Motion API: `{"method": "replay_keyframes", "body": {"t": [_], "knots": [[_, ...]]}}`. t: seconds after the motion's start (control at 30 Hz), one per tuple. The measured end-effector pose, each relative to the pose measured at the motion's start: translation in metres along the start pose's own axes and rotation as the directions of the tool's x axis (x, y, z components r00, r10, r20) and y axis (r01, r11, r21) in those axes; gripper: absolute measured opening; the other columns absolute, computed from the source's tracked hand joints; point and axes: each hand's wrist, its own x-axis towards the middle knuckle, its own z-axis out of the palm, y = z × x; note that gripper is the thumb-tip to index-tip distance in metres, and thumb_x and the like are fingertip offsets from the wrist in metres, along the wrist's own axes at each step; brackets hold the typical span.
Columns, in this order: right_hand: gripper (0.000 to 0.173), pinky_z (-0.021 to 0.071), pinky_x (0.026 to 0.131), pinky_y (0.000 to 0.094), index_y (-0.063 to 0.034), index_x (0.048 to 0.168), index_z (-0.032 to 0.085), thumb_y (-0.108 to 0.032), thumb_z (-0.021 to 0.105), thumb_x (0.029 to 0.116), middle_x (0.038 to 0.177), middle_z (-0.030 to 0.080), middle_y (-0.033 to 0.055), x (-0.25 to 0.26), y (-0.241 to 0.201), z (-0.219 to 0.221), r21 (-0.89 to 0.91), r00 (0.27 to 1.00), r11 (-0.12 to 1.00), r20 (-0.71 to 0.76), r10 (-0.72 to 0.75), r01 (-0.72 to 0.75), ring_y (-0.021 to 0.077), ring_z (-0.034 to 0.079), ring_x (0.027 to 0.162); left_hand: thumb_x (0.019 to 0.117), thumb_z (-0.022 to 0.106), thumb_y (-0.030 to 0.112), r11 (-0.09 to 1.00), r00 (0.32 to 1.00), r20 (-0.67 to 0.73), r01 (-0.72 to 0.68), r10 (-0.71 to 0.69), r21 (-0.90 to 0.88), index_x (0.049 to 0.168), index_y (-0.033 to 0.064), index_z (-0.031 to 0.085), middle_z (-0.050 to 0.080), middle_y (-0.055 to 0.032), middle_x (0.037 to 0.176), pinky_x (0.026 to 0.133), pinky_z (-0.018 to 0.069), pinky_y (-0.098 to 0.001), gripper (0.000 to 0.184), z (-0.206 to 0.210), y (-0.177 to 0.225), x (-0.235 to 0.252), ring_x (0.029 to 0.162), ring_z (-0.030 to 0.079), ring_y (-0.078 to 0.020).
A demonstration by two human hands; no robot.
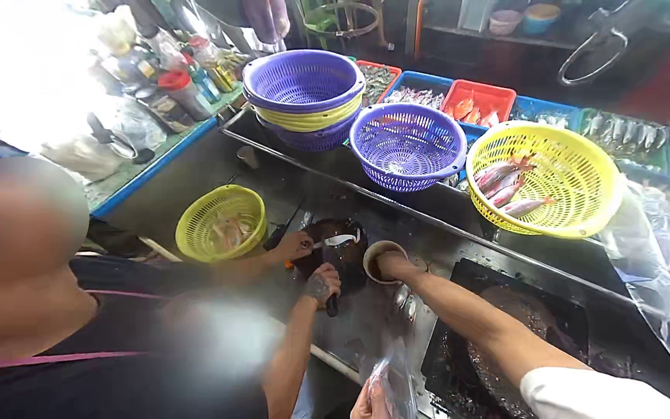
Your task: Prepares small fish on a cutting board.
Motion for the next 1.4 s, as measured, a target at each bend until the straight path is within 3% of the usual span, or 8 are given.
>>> {"method": "replay_keyframes", "body": {"t": [0.17,0.33,0.57,0.73,0.87,0.97,1.13,1.4], "knots": [[0.061,0.0496,0.101,0.0597,-0.013,0.141,0.058,-0.032,0.079,0.0881,0.129,0.066,0.0194,-0.085,0.076,-0.036,0.491,0.988,0.86,-0.026,-0.149,0.142,0.0351,0.064,0.117,0.1116,0.04,0.023,0.997,0.997,-0.068,0.052,-0.048,0.057,0.094,0.0008,0.063,0.046,-0.0002,0.049,0.032,0.0455,-0.0306,0.037,0.022,0.004,0.037,0.034,0.046,-0.012],[0.058,0.06,0.075,0.044,-0.0095,0.142,0.056,-0.023,0.074,0.0887,0.119,0.069,0.0118,-0.17,0.078,0.03,0.784,0.77,0.607,0.307,-0.559,0.128,0.0217,0.069,0.092,0.11,0.046,0.023,0.948,0.998,0.019,0.044,-0.053,0.315,0.108,0.0007,0.069,0.054,-0.0034,0.056,0.035,0.048,-0.0324,0.032,0.033,-0.003,0.052,0.038,0.05,-0.0139],[0.038,0.0592,0.081,0.0412,-0.0063,0.125,0.064,-0.034,0.061,0.0997,0.105,0.071,0.0094,-0.167,0.017,0.134,0.951,0.941,0.287,0.197,-0.275,-0.115,0.0176,0.07,0.09,0.1081,0.05,0.023,0.827,0.99,0.121,-0.128,0.073,0.548,0.108,0.0041,0.074,0.065,-0.0027,0.066,0.039,0.0514,-0.0321,0.031,0.017,-0.028,0.044,0.043,0.056,-0.0118],[0.03,0.0585,0.057,0.0366,-0.005,0.119,0.069,-0.018,0.048,0.1035,0.099,0.075,0.0099,-0.169,0.076,0.131,0.896,0.989,0.441,0.006,-0.147,0.06,0.0185,0.068,0.064,0.1086,0.048,0.021,0.829,0.989,0.079,-0.146,0.123,0.539,0.109,0.0036,0.074,0.059,-0.0013,0.063,0.039,0.0473,-0.0295,0.031,-0.008,-0.026,0.067,0.043,0.051,-0.0097],[0.06,0.0441,0.113,0.0557,-0.0181,0.152,0.049,-0.017,0.066,0.094,0.158,0.043,0.0149,-0.094,0.093,0.152,0.273,0.927,0.896,-0.234,-0.292,0.351,0.0336,0.048,0.142,0.108,0.049,0.022,0.823,0.987,0.081,-0.163,0.142,0.544,0.102,0.0019,0.073,0.056,-0.0012,0.057,0.038,0.0481,-0.0292,0.032,-0.008,-0.014,0.073,0.041,0.051,-0.0095],[0.069,0.0283,0.119,0.0651,-0.0165,0.157,0.041,-0.014,0.069,0.0931,0.165,0.027,0.0244,-0.058,0.092,0.146,0.024,0.905,0.913,-0.146,-0.4,0.408,0.0459,0.022,0.154,0.1079,0.048,0.022,0.841,0.989,0.092,-0.147,0.116,0.52,0.096,0.0007,0.07,0.053,-0.0001,0.052,0.036,0.048,-0.0292,0.033,-0.008,-0.012,0.067,0.038,0.05,-0.0104],[0.058,0.0363,0.116,0.0623,-0.005,0.141,0.056,-0.009,0.076,0.0867,0.149,0.046,0.0296,-0.027,0.096,0.135,0.037,0.857,0.861,-0.127,-0.499,0.507,0.049,0.039,0.142,0.1078,0.047,0.021,0.852,0.989,0.116,-0.136,0.089,0.505,0.097,0.0007,0.071,0.052,0.0002,0.052,0.037,0.0473,-0.0293,0.033,-0.018,-0.024,0.059,0.038,0.05,-0.0104],[0.046,0.0511,0.092,0.068,-0.0069,0.143,0.052,-0.028,0.058,0.1024,0.134,0.059,0.0272,-0.053,0.074,0.14,0.189,0.946,0.928,-0.021,-0.323,0.321,0.0482,0.064,0.113,0.1047,0.045,0.004,0.845,0.996,0.011,0.07,-0.09,0.53,0.094,-0.011,0.064,0.048,0.0001,0.058,0.049,0.0441,-0.0173,0.026,0.051,0.056,0.037,0.046,0.045,-0.001]]}}
